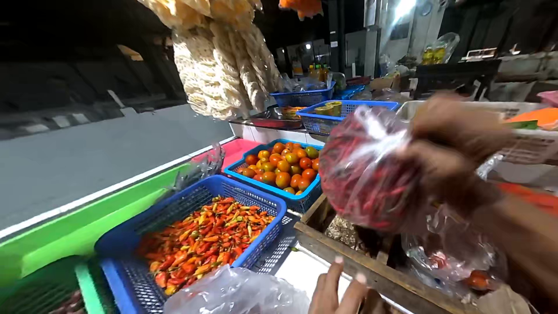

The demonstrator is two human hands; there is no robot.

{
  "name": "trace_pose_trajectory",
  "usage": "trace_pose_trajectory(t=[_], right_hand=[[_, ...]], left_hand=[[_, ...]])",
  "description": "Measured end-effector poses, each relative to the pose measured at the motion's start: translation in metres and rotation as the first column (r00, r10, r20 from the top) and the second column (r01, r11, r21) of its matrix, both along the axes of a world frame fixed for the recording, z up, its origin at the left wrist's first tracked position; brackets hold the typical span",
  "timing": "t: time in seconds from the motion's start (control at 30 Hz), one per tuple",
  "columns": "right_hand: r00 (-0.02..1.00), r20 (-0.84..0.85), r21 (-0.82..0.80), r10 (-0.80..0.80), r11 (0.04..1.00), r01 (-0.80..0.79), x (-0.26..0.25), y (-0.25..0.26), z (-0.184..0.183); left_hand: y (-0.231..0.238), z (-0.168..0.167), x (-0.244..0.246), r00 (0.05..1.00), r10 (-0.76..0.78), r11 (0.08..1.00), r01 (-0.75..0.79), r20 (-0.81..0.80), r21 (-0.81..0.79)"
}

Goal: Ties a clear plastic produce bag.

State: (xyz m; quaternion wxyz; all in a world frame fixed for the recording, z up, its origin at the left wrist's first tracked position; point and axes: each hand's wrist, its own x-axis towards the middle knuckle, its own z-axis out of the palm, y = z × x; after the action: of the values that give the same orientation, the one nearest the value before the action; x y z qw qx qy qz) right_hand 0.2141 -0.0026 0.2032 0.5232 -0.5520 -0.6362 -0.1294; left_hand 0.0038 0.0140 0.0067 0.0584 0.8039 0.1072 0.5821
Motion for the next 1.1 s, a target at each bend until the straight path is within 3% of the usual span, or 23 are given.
trace_pose_trajectory(t=[0.1,0.17,0.3,0.4,0.47,0.57,0.67,0.77,0.9,1.1], right_hand=[[0.853,0.373,0.043,0.366,0.911,-0.410,0.028,0.054,-0.127],[0.805,0.433,0.013,0.406,0.890,-0.456,0.032,0.061,-0.169],[0.888,0.138,0.066,0.438,0.891,-0.449,0.034,0.042,-0.163],[0.869,-0.052,0.161,0.492,0.863,-0.479,0.031,0.040,-0.155],[0.873,-0.121,0.200,0.473,0.873,-0.445,0.029,0.039,-0.143],[0.967,-0.069,0.173,0.247,0.957,-0.232,0.040,0.039,-0.128],[0.985,0.163,-0.018,-0.046,0.999,0.050,0.061,0.046,-0.127],[0.956,0.288,-0.219,-0.054,0.968,0.121,0.066,0.055,-0.144],[0.886,0.461,-0.219,-0.045,0.962,0.163,0.064,0.058,-0.130],[0.963,0.256,-0.134,0.082,0.990,-0.049,0.068,0.065,-0.134]], left_hand=[[0.023,0.012,0.006,0.990,0.140,0.989,-0.141,-0.014,-0.045],[0.038,0.016,0.017,0.979,0.203,0.971,-0.203,-0.014,-0.126],[0.069,0.020,0.045,0.952,0.276,0.931,-0.299,-0.133,-0.210],[0.082,0.022,0.066,0.956,0.177,0.913,-0.248,-0.233,-0.325],[0.086,0.017,0.076,0.949,0.192,0.910,-0.268,-0.252,-0.316],[0.092,-0.001,0.081,0.935,0.276,0.922,-0.324,-0.224,-0.214],[0.096,-0.022,0.078,0.955,0.263,0.936,-0.286,-0.135,-0.204],[0.099,-0.024,0.076,0.971,0.216,0.944,-0.234,-0.099,-0.231],[0.098,-0.018,0.077,0.965,0.220,0.942,-0.247,-0.142,-0.225],[0.100,-0.012,0.078,0.942,0.311,0.932,-0.328,-0.125,-0.157]])
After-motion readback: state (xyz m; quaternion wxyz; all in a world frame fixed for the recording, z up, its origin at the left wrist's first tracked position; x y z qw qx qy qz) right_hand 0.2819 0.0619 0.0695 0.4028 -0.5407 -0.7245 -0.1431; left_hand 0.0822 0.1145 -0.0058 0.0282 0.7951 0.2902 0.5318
